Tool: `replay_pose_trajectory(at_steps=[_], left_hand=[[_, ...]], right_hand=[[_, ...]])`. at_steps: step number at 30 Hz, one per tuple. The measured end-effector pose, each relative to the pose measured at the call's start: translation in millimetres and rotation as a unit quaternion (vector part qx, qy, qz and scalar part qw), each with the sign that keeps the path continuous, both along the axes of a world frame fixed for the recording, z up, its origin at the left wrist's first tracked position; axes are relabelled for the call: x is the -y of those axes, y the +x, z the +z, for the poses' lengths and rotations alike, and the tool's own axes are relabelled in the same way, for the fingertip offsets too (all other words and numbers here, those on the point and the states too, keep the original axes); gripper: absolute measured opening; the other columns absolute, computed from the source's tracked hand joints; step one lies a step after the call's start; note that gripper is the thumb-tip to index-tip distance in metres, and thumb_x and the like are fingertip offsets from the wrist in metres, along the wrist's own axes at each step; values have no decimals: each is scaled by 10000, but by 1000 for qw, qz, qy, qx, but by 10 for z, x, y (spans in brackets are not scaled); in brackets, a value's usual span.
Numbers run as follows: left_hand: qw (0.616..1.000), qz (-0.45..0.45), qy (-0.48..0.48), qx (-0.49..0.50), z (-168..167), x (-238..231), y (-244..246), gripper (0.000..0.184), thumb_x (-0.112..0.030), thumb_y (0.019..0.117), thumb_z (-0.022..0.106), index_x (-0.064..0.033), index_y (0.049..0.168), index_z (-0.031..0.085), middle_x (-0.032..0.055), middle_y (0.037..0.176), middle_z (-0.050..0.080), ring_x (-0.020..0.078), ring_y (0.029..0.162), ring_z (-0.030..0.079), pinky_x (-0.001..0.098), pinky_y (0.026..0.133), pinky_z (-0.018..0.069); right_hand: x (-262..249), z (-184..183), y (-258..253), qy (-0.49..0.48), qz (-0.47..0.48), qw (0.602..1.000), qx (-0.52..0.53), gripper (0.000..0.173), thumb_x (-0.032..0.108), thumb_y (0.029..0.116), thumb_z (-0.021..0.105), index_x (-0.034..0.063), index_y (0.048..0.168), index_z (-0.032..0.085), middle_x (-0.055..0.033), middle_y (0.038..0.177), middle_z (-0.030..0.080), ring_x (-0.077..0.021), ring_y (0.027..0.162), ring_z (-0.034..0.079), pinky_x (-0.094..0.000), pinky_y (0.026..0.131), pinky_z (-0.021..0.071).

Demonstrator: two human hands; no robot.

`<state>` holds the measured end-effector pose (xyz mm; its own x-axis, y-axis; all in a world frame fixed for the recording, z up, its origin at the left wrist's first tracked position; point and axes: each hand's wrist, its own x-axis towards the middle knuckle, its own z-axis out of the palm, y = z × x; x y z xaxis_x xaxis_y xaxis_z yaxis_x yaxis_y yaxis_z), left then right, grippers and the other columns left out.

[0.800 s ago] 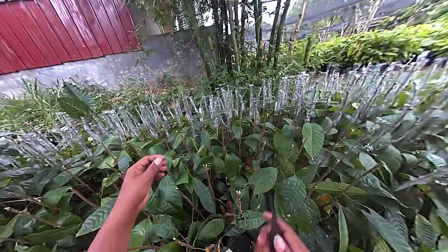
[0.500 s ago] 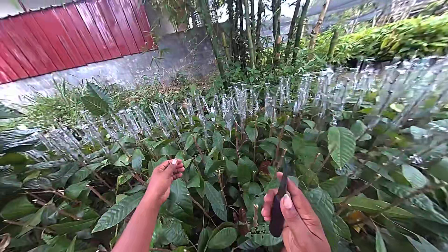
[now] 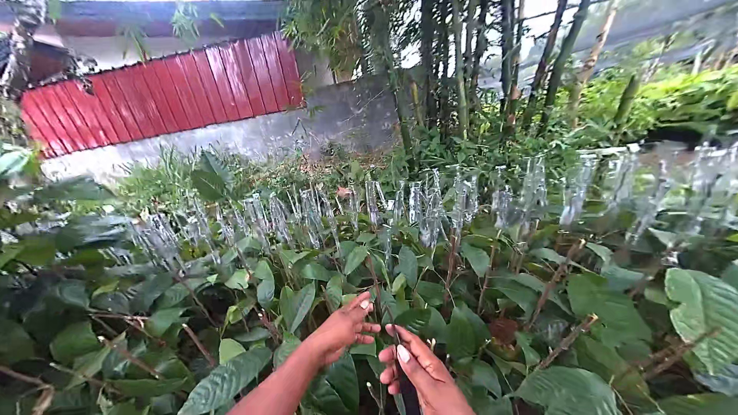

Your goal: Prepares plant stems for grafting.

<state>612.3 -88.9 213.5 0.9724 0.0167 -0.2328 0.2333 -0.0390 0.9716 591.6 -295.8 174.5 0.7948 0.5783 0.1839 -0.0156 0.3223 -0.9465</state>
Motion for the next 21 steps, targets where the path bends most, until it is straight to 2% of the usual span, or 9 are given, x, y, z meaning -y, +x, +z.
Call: replay_pose_trajectory(at_steps=[1, 4, 7, 9, 15, 21], left_hand=[[999, 11, -30, -1, -69, 5, 9, 493, -329, 1122, 362, -105, 1561, 363, 140, 1418, 562, 265, 1102, 676, 424, 899, 581], [997, 37, -61, -9, -251, 51, 25, 486, -379, 1131, 302, -25, 1351, 551, 123, 1228, 651, 239, 1012, 696, 407, 881, 590], [996, 50, -67, -5, -344, 95, -7, 540, -419, 1124, 311, 7, 1184, 636, 131, 1127, 684, 235, 943, 709, 400, 847, 605], [995, 56, -81, 6, -360, 130, -42, 531, -416, 1117, 354, 20, 1130, 656, 134, 1085, 696, 230, 908, 716, 394, 827, 614], [995, 47, -85, 26, -369, 192, -55, 469, -392, 1099, 443, 12, 1054, 677, 109, 982, 718, 194, 824, 723, 354, 780, 621], [995, 44, -81, 33, -389, 210, -66, 448, -377, 1097, 458, 13, 1069, 676, 110, 998, 717, 192, 829, 723, 360, 789, 621]], right_hand=[[-47, -69, 32, 8, -4, 1000, -8, 470, 164, 1083, 389, 15, 1529, 371, -96, 1058, 693, -173, 822, 688, -321, 719, 591], [-138, -248, 139, 16, -15, 999, -38, 520, 214, 1079, 380, 48, 1568, 321, -85, 949, 669, -166, 756, 661, -306, 673, 578], [-146, -336, 243, 13, -8, 998, -57, 489, 204, 1079, 395, 52, 1543, 366, -118, 1043, 686, -212, 843, 699, -355, 741, 608], [-155, -392, 287, 8, -1, 999, -45, 477, 197, 1078, 396, 33, 1526, 392, -125, 1071, 686, -198, 843, 685, -331, 732, 591], [-161, -473, 329, 12, 23, 999, -19, 499, 189, 1080, 387, 10, 1546, 379, -122, 1014, 692, -153, 775, 650, -275, 685, 553], [-128, -473, 335, 4, 31, 999, -11, 505, 189, 1080, 390, 16, 1554, 369, -118, 1011, 697, -148, 774, 649, -271, 662, 544]])
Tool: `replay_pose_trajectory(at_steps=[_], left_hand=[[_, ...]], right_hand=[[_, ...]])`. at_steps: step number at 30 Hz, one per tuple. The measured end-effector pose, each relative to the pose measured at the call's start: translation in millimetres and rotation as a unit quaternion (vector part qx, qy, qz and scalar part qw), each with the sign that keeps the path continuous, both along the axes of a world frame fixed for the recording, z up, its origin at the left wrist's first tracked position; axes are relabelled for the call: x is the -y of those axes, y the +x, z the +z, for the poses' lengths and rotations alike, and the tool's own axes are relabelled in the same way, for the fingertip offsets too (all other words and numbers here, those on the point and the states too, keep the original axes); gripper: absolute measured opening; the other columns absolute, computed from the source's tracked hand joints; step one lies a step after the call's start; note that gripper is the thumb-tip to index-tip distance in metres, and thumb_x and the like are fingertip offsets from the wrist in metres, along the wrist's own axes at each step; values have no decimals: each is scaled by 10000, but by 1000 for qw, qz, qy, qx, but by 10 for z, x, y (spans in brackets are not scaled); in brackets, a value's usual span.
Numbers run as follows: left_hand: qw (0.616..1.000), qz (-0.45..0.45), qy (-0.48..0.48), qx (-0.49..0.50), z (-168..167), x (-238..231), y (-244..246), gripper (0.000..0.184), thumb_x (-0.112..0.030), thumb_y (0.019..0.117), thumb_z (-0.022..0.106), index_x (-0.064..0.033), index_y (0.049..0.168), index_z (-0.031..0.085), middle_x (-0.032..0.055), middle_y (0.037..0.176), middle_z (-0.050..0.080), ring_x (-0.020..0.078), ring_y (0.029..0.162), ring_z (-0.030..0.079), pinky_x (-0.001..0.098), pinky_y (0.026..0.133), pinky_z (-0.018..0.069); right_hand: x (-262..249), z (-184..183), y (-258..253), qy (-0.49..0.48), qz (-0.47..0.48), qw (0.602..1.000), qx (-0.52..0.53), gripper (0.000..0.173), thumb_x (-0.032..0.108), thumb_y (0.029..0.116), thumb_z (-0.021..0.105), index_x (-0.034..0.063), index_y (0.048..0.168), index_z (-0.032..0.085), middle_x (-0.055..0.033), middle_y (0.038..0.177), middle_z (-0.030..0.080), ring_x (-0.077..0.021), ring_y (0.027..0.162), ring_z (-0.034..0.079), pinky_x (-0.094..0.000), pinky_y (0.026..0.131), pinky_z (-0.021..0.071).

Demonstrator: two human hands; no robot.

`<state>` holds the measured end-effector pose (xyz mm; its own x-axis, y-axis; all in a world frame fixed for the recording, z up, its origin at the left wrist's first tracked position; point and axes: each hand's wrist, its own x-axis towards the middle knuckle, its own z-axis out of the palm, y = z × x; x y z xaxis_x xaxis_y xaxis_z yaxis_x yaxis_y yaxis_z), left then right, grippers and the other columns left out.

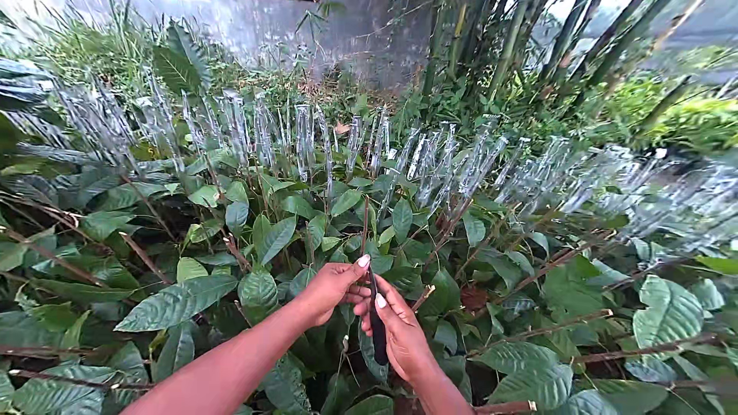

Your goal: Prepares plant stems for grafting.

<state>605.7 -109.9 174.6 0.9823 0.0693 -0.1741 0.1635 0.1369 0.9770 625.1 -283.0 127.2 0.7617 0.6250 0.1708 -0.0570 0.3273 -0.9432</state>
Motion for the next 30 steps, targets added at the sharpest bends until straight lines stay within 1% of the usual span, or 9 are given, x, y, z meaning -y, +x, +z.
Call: replay_pose_trajectory(at_steps=[10, 15, 17, 19, 21, 22, 24, 27, 30], left_hand=[[1000, -13, -15, -12, -8, -33, 43, 393, -321, 1085, 512, 18, 1017, 699, 104, 951, 731, 186, 817, 728, 340, 792, 618], [1000, -7, -11, -27, 18, -46, 66, 330, -253, 1085, 519, 14, 983, 684, 90, 901, 730, 176, 785, 732, 323, 762, 623], [999, -3, -7, -39, 46, -48, 69, 313, -243, 1081, 528, 12, 982, 679, 85, 893, 727, 171, 775, 732, 315, 750, 624], [999, -2, -4, -44, 56, -54, 77, 287, -249, 1074, 545, 4, 1042, 676, 86, 914, 725, 173, 781, 731, 315, 746, 624], [999, -9, -6, -46, 60, -67, 83, 279, -244, 1071, 553, -16, 1206, 638, 91, 957, 703, 184, 799, 722, 324, 749, 622], [999, -9, -8, -50, 65, -68, 84, 286, -238, 1069, 556, -22, 1247, 616, 94, 962, 697, 187, 796, 721, 328, 745, 622], [998, -7, -12, -57, 69, -71, 88, 278, -211, 1070, 551, -16, 1261, 600, 100, 959, 696, 188, 783, 722, 328, 738, 624], [998, 3, -16, -65, 44, -79, 100, 251, -147, 1072, 531, 7, 1260, 596, 103, 953, 696, 185, 768, 722, 326, 731, 626], [998, 0, -18, -57, 6, -104, 83, 298, -197, 1075, 536, -3, 1296, 581, 105, 961, 698, 193, 782, 722, 338, 744, 624]], right_hand=[[39, -94, 38, 13, 28, 999, -35, 531, 201, 1071, 424, 48, 1573, 338, -77, 939, 635, -129, 737, 619, -252, 656, 545], [35, -130, 57, 3, 29, 999, -38, 550, 193, 1081, 413, 58, 1604, 305, -99, 1082, 648, -118, 744, 611, -229, 619, 526], [34, -125, 57, 0, 26, 999, -40, 548, 190, 1083, 412, 48, 1603, 309, -82, 995, 648, -117, 724, 611, -230, 613, 527], [41, -118, 64, -5, 28, 999, -45, 542, 193, 1081, 410, 45, 1594, 319, -75, 953, 640, -119, 719, 612, -233, 620, 532], [44, -116, 63, -15, 24, 998, -59, 512, 192, 1079, 405, 47, 1568, 359, -71, 915, 628, -125, 720, 613, -243, 637, 538], [43, -116, 60, -17, 23, 997, -65, 505, 189, 1079, 403, 50, 1564, 371, -69, 910, 624, -126, 720, 609, -247, 643, 537], [34, -129, 69, -20, 26, 997, -69, 507, 185, 1075, 406, 59, 1565, 374, -63, 922, 621, -118, 710, 603, -239, 631, 533], [20, -181, 101, -31, 46, 996, -63, 533, 188, 1082, 408, 89, 1598, 322, -72, 1042, 637, -105, 712, 596, -223, 598, 517], [19, -161, 98, -42, 43, 996, -60, 538, 185, 1081, 396, 94, 1605, 312, -67, 1003, 631, -107, 704, 593, -227, 587, 513]])
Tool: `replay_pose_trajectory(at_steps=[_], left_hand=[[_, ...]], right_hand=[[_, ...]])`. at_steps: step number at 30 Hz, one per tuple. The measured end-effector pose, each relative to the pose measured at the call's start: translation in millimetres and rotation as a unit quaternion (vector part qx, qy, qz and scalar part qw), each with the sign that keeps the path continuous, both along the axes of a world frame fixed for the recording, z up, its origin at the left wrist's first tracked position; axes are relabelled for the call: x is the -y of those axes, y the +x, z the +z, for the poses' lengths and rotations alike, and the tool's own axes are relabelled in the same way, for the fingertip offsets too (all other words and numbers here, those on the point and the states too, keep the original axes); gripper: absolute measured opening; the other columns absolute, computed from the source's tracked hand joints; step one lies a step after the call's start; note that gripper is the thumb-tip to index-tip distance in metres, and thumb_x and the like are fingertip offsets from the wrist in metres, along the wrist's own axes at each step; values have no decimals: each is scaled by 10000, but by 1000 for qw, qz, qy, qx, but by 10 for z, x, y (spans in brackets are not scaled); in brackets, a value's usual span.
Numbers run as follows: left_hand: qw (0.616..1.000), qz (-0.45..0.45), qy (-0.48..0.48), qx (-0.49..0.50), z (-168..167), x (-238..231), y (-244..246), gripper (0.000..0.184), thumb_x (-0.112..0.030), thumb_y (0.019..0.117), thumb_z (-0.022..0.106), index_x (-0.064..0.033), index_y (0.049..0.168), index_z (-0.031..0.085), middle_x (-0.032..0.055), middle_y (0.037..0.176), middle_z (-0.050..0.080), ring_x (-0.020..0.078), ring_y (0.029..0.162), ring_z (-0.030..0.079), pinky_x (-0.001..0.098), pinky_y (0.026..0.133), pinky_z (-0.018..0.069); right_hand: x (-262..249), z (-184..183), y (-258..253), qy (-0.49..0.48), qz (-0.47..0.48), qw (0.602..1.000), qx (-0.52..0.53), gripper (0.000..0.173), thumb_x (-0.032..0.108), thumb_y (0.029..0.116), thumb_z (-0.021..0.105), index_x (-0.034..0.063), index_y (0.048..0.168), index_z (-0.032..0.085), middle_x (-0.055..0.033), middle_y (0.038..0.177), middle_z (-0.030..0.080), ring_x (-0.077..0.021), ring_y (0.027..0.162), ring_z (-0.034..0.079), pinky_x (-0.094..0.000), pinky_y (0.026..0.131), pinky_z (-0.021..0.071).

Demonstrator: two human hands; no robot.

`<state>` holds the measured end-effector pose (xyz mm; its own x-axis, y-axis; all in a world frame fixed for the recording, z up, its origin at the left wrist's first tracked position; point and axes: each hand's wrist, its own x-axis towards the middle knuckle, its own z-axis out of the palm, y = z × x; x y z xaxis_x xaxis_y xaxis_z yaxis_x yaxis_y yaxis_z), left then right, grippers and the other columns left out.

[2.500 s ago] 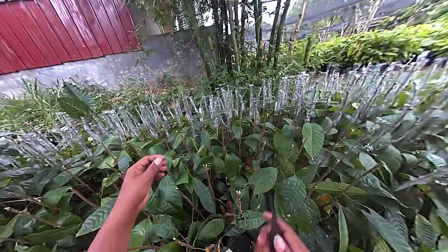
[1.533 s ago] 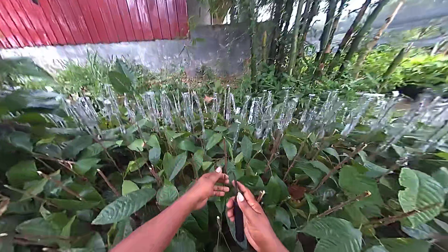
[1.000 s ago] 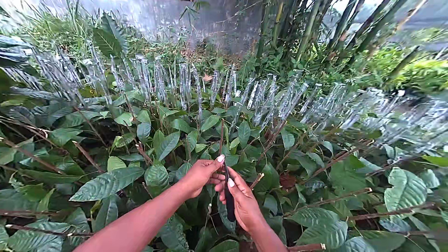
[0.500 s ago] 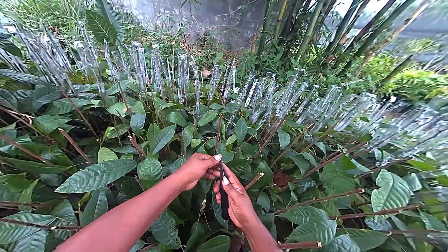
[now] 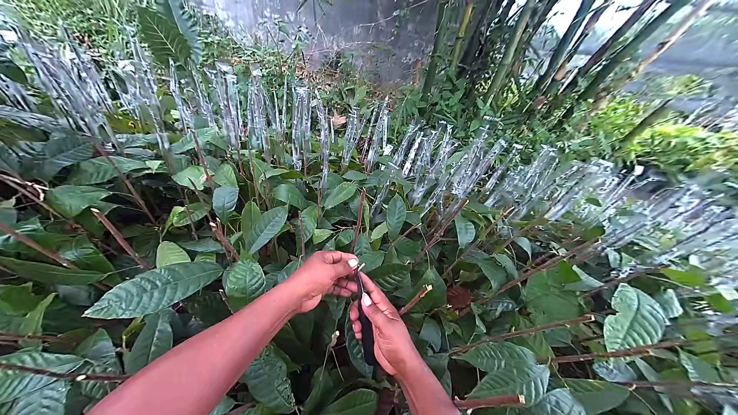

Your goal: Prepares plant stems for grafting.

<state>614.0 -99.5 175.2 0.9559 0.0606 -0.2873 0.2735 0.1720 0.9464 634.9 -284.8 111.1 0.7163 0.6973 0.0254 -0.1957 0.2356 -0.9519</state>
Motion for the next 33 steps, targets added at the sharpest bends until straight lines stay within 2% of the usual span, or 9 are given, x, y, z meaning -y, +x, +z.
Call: replay_pose_trajectory(at_steps=[3, 6, 9, 10, 11, 14, 18, 24, 33], left_hand=[[996, -3, 85, 30, 113, -109, 49, 503, -432, 1087, 454, -67, 1425, 524, 93, 1122, 703, 180, 864, 707, 331, 765, 590], [985, 77, 134, 80, 308, -249, 353, 537, -464, 1096, 393, -69, 1442, 503, 113, 1272, 640, 196, 947, 671, 359, 796, 554], [988, 73, 71, 113, 353, -346, 781, 627, -539, 1084, 357, -197, 1606, 290, 134, 1526, 475, 284, 1153, 652, 432, 907, 568], [991, 59, 44, 109, 346, -332, 871, 643, -567, 1077, 346, -218, 1612, 276, 129, 1522, 482, 302, 1176, 645, 451, 924, 567], [993, 47, 28, 101, 338, -282, 918, 632, -576, 1076, 331, -190, 1577, 340, 127, 1460, 538, 296, 1153, 658, 444, 918, 573], [996, 7, 51, 76, 340, -55, 816, 592, -496, 1108, 294, -21, 1298, 593, 122, 1160, 663, 236, 1010, 688, 399, 879, 585], [996, -22, 61, 58, 331, 73, 592, 487, -428, 1102, 409, -9, 1119, 655, 97, 1040, 682, 198, 903, 701, 364, 826, 602], [996, -31, 54, 66, 321, 108, 511, 449, -404, 1083, 486, 4, 1066, 673, 108, 972, 710, 189, 820, 713, 348, 773, 612], [996, -41, 44, 68, 310, 175, 495, 432, -377, 1083, 500, 19, 1071, 669, 112, 971, 716, 192, 810, 721, 345, 759, 620]], right_hand=[[10, 145, 14, 55, -26, 998, 19, 572, 199, 1069, 400, 54, 1607, 268, -47, 885, 610, -121, 704, 609, -254, 629, 544], [-1, 282, 139, 123, -75, 989, 32, 546, 187, 1074, 373, 18, 1582, 262, -47, 895, 621, -140, 750, 646, -288, 689, 583], [-50, 279, 313, 138, -109, 984, 24, 532, 169, 1081, 362, 31, 1586, 272, -117, 1005, 670, -205, 871, 691, -344, 760, 602], [-64, 273, 352, 136, -116, 984, 21, 526, 166, 1086, 364, 38, 1589, 278, -139, 1057, 675, -222, 907, 694, -357, 776, 600], [-73, 268, 386, 132, -123, 983, 22, 522, 166, 1091, 367, 43, 1591, 287, -150, 1090, 678, -225, 911, 695, -354, 768, 599], [-78, 268, 446, 132, -123, 983, 38, 517, 160, 1085, 364, 22, 1579, 302, -126, 1015, 686, -173, 802, 676, -292, 684, 577], [-100, 270, 439, 110, -102, 987, 58, 513, 173, 1084, 383, 8, 1566, 331, -103, 957, 670, -151, 762, 640, -277, 671, 550], [-101, 288, 384, 102, -88, 988, 72, 497, 173, 1079, 399, 3, 1544, 353, -103, 938, 666, -142, 748, 633, -262, 648, 538], [5, 313, 376, 81, -80, 991, 70, 502, 170, 1078, 391, 4, 1548, 332, -117, 962, 672, -142, 741, 633, -252, 622, 529]])
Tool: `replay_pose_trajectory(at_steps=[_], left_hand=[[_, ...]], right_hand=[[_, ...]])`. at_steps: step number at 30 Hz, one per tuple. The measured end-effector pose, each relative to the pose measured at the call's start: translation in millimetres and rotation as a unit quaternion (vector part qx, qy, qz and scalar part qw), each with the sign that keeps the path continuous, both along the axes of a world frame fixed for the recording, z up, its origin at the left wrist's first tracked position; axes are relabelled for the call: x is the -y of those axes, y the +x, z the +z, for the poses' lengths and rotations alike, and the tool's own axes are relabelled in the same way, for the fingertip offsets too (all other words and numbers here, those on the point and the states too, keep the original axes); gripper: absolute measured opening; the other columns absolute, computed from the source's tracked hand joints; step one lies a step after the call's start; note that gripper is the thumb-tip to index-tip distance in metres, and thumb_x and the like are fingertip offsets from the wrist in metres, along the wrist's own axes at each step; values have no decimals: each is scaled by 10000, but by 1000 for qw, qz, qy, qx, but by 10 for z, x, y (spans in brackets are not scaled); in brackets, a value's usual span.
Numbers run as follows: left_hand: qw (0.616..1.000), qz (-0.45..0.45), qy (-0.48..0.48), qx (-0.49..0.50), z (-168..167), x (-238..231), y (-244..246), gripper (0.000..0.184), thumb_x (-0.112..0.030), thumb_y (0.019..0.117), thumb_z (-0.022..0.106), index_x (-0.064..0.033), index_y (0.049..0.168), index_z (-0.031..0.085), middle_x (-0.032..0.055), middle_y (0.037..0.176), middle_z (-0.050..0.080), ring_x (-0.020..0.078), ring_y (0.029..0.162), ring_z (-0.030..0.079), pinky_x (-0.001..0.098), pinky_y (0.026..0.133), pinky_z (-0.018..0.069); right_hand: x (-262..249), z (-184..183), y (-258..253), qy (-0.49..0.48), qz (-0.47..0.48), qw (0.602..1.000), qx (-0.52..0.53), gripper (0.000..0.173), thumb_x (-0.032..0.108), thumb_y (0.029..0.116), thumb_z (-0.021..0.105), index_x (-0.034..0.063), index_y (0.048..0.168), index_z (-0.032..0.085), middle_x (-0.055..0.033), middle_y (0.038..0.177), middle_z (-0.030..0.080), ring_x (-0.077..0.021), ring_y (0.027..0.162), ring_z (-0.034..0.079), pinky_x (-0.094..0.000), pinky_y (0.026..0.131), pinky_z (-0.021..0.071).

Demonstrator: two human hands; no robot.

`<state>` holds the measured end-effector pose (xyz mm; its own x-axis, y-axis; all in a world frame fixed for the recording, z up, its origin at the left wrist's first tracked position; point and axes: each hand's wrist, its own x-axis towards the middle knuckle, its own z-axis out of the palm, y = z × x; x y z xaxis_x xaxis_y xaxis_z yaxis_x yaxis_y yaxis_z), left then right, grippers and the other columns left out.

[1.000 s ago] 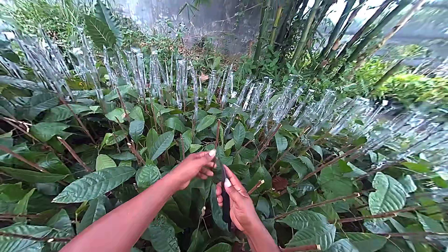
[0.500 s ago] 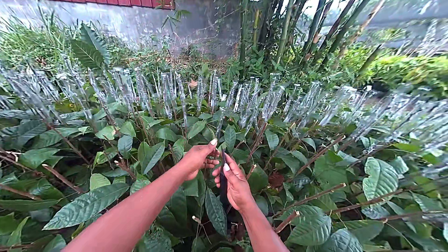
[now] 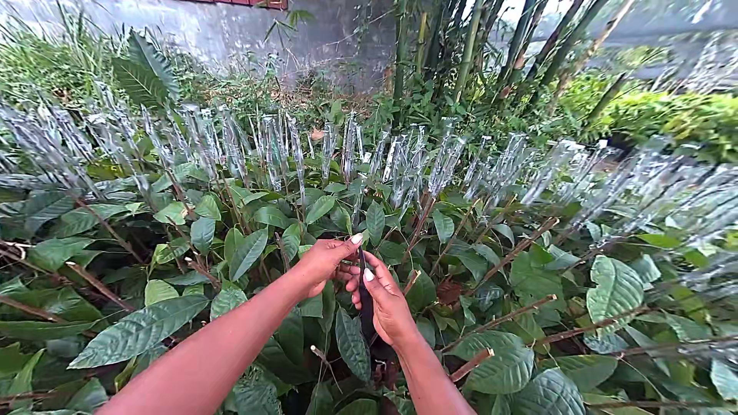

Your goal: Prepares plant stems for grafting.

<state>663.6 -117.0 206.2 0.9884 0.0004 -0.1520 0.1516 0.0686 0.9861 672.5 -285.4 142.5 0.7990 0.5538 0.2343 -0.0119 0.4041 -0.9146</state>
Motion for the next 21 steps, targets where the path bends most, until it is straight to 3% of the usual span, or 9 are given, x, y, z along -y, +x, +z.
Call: replay_pose_trajectory(at_steps=[8, 17, 21], left_hand=[[1000, -3, 5, -21, 24, 88, 19, 389, -326, 1084, 509, 26, 1054, 672, 116, 950, 720, 194, 797, 722, 339, 759, 617], [999, 18, -1, -40, -6, 107, 6, 289, -227, 1082, 522, 29, 1049, 653, 106, 911, 721, 187, 752, 725, 329, 730, 624], [998, 23, -7, -51, 38, 109, 6, 248, -202, 1072, 542, -13, 1223, 592, 106, 962, 689, 194, 773, 713, 333, 718, 618]], right_hand=[[88, -36, -29, -12, -11, 1000, -14, 509, 182, 1081, 410, 45, 1568, 357, -52, 883, 603, -113, 699, 585, -228, 596, 507], [125, -121, -40, -37, 5, 999, -25, 537, 170, 1092, 398, 105, 1617, 306, -30, 872, 583, -98, 660, 552, -228, 575, 489], [111, -98, -41, -44, 6, 999, -31, 535, 182, 1088, 399, 93, 1606, 302, -26, 846, 564, -103, 652, 556, -231, 564, 489]])
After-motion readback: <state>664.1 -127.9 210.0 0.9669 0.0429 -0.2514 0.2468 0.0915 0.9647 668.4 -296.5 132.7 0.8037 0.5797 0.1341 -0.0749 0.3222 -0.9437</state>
